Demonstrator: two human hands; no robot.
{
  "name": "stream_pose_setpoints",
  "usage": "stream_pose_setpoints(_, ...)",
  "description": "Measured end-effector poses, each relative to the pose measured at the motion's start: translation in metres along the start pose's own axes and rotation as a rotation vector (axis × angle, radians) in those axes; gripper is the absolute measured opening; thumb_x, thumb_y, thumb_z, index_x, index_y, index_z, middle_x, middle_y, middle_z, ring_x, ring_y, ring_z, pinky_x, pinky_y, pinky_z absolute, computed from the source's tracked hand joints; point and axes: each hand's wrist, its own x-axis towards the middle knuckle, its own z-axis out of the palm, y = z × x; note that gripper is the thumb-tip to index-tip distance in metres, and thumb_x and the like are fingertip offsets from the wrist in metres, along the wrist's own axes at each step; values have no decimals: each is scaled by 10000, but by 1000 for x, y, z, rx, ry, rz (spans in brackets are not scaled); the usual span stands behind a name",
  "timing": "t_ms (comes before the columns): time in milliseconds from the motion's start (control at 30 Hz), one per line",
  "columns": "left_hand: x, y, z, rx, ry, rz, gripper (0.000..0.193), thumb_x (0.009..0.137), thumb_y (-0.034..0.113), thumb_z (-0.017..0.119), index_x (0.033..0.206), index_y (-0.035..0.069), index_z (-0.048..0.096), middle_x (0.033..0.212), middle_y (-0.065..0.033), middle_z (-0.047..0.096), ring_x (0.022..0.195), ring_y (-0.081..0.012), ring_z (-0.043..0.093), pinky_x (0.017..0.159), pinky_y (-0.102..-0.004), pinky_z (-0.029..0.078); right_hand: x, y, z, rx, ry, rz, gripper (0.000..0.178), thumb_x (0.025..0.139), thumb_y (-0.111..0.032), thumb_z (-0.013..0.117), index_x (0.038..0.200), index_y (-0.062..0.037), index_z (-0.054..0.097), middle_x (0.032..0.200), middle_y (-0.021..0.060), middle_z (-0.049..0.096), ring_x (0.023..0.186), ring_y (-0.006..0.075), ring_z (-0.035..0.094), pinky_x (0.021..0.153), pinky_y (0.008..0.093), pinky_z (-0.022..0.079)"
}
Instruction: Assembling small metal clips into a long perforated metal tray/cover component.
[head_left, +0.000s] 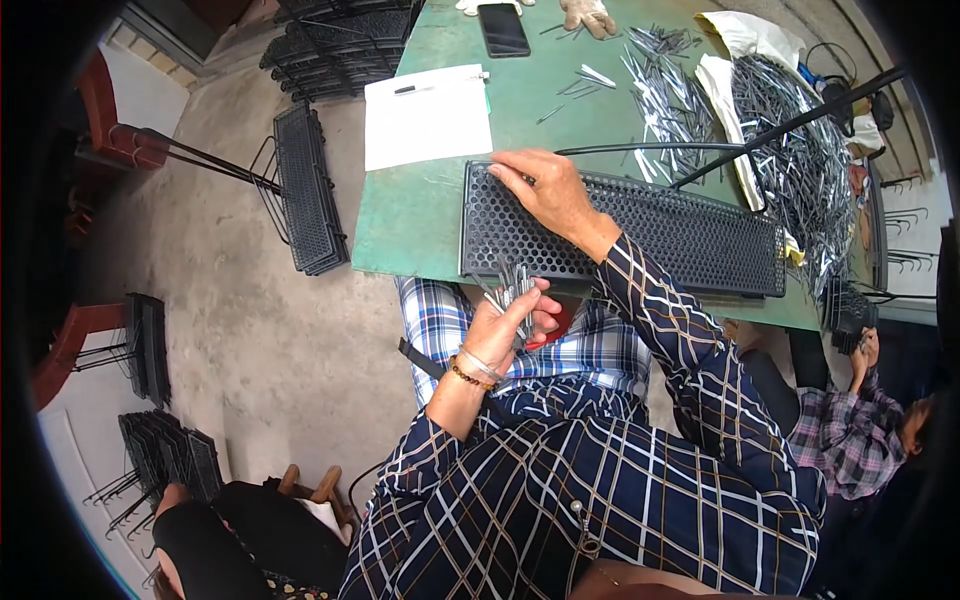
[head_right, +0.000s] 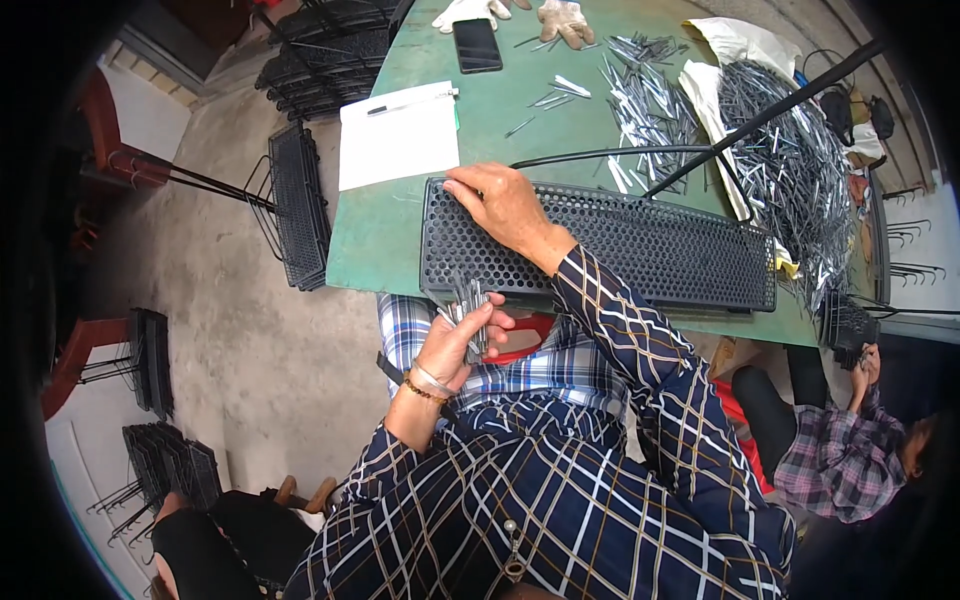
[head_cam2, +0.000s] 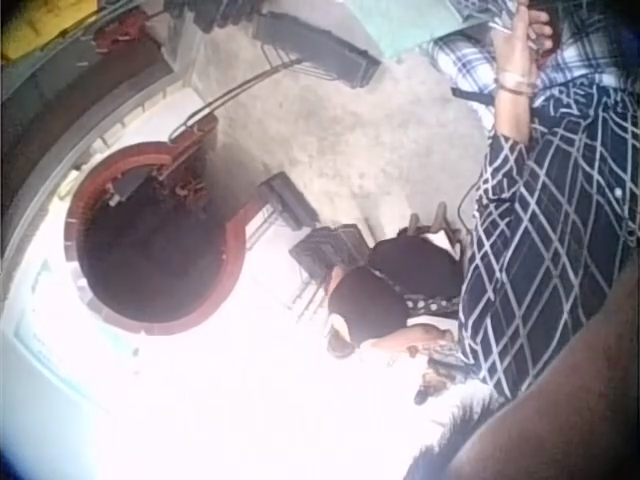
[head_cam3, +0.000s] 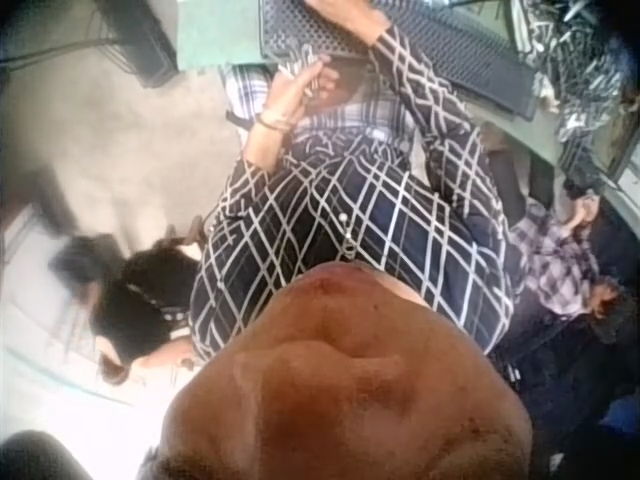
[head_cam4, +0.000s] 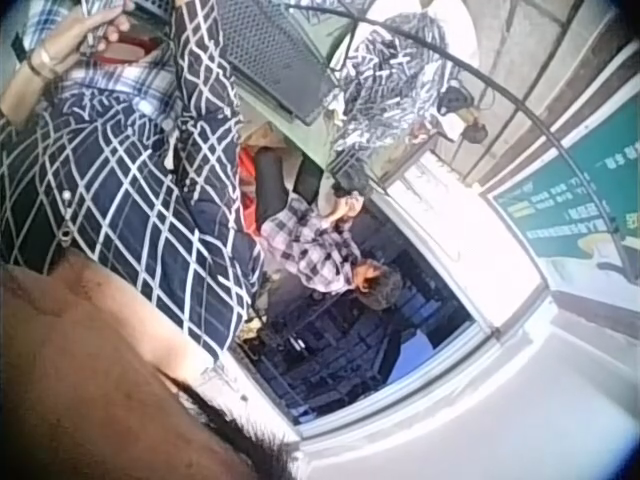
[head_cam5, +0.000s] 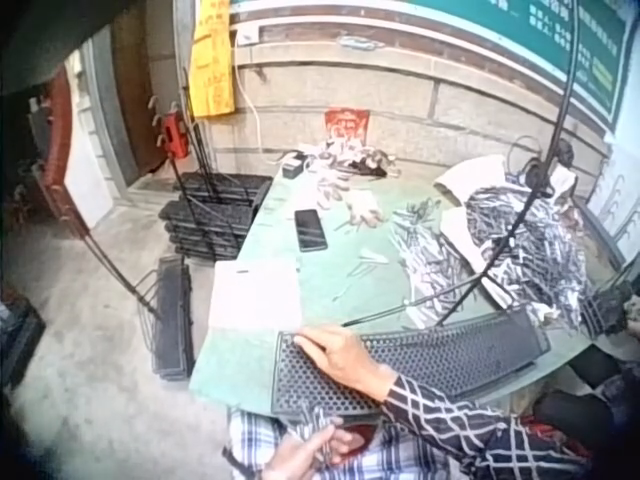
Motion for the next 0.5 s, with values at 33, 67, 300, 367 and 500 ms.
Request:
stream_pose_setpoints(33,0,0,0,10,-4,4,279,930,197,531,1128,1,519,878,-114,650,694,-122,626,547,-223,491,0,-1,0,1,-1,0,190,826,-156,648,947,-10,669,894,143,672,798,284,645,702,341,501)
stream_pose_setpoints(67,0,0,-1,9,-3,4,279,930,197,531,1128,1,519,878,-114,650,694,-122,626,547,-223,491,0,-1,0,6,-1,1,188,827,-153,646,944,-8,668,890,144,672,795,286,643,699,341,500)
stream_pose_setpoints(300,1,-1,2,-11,-19,-2,271,925,195,539,1120,7,531,873,-118,653,686,-119,615,530,-222,475,-6,2,5,-34,47,4,164,830,-151,631,914,-13,661,886,141,659,805,315,621,699,371,496)
stream_pose_setpoints(367,3,1,2,-21,-26,-22,268,924,195,542,1116,8,539,872,-120,654,683,-117,612,525,-220,469,-5,3,3,-83,29,10,173,828,-146,636,932,-10,660,910,143,653,820,305,623,703,365,496)
stream_pose_setpoints(500,1,1,-1,0,3,-37,270,925,198,545,1108,0,555,875,-120,658,667,-113,598,526,-218,457,-6,-6,-5,-94,37,5,188,826,-135,636,964,-10,654,963,146,632,846,314,615,719,366,496)
